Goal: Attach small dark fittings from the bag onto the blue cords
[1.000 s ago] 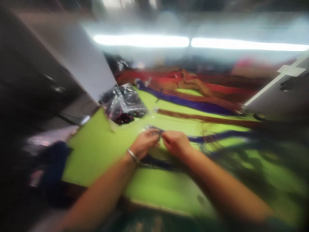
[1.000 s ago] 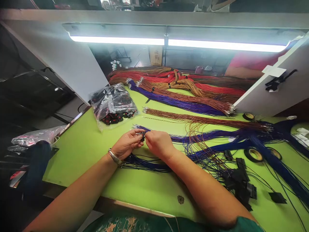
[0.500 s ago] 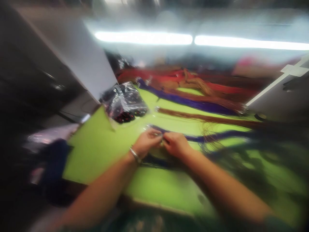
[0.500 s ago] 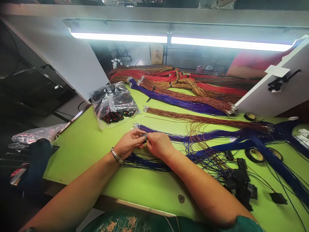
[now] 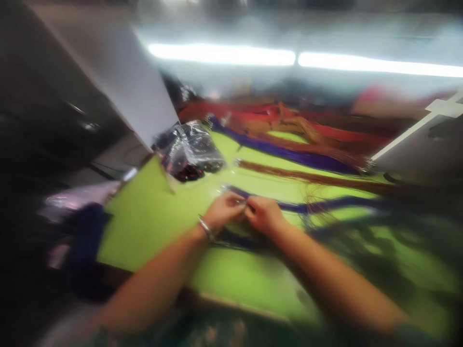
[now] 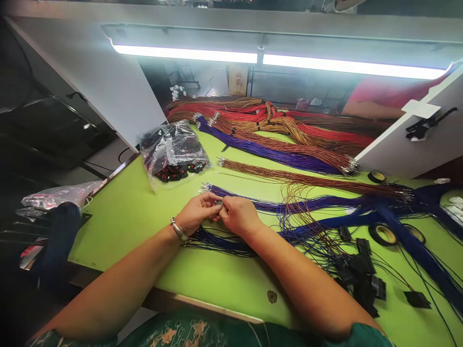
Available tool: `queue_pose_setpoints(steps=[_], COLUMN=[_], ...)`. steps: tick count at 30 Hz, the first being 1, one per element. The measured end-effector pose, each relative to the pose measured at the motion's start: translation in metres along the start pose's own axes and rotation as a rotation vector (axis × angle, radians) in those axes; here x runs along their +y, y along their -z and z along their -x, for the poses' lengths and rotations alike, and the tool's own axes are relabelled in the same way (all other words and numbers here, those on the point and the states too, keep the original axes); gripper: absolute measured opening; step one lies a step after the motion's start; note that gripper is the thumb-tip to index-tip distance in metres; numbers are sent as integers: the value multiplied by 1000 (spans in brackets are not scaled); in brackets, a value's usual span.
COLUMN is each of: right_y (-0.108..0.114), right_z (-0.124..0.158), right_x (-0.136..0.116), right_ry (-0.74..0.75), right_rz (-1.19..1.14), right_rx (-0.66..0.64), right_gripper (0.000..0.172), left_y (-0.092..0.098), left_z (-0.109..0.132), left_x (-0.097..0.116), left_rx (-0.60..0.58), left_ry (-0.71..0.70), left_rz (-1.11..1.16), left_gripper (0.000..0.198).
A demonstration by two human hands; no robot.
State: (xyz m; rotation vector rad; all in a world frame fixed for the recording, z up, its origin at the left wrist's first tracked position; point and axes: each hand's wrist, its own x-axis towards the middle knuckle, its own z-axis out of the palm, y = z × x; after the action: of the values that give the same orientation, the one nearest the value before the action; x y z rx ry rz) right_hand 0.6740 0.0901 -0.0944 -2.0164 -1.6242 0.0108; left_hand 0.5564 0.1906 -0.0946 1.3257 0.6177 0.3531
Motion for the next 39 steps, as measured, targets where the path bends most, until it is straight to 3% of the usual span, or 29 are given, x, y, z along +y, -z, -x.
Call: queue_pose_setpoints(steps=[9, 18, 22, 25, 28, 33, 39], right_y=[6, -3, 6, 17, 21, 6, -3], right_z=[-1, 1, -3, -17, -39, -77, -91], right_x=[-3, -2, -2, 3, 10, 5, 9], right_ry=[-31, -28, -85, -115, -184, -281, -376], right_rz=[-93, -9, -197, -320, -158, 140, -16], right_rx=[66, -19, -88, -149, -156, -293, -417], right_gripper=[19, 18, 15, 16, 19, 16, 13], left_y=[4, -1, 12, 31, 41, 34, 31], left_z=[1, -1, -1, 1, 3, 8, 9], left_x=[9, 2, 10, 16, 17, 20, 24], left_rx=[-2, -7, -59, -166, -288, -348, -357], left_ry=[62, -1, -35, -4, 54, -11, -30], left_rz=[183, 42, -91, -256, -382, -440, -370], left_gripper=[46, 40, 35, 30, 26, 20, 21])
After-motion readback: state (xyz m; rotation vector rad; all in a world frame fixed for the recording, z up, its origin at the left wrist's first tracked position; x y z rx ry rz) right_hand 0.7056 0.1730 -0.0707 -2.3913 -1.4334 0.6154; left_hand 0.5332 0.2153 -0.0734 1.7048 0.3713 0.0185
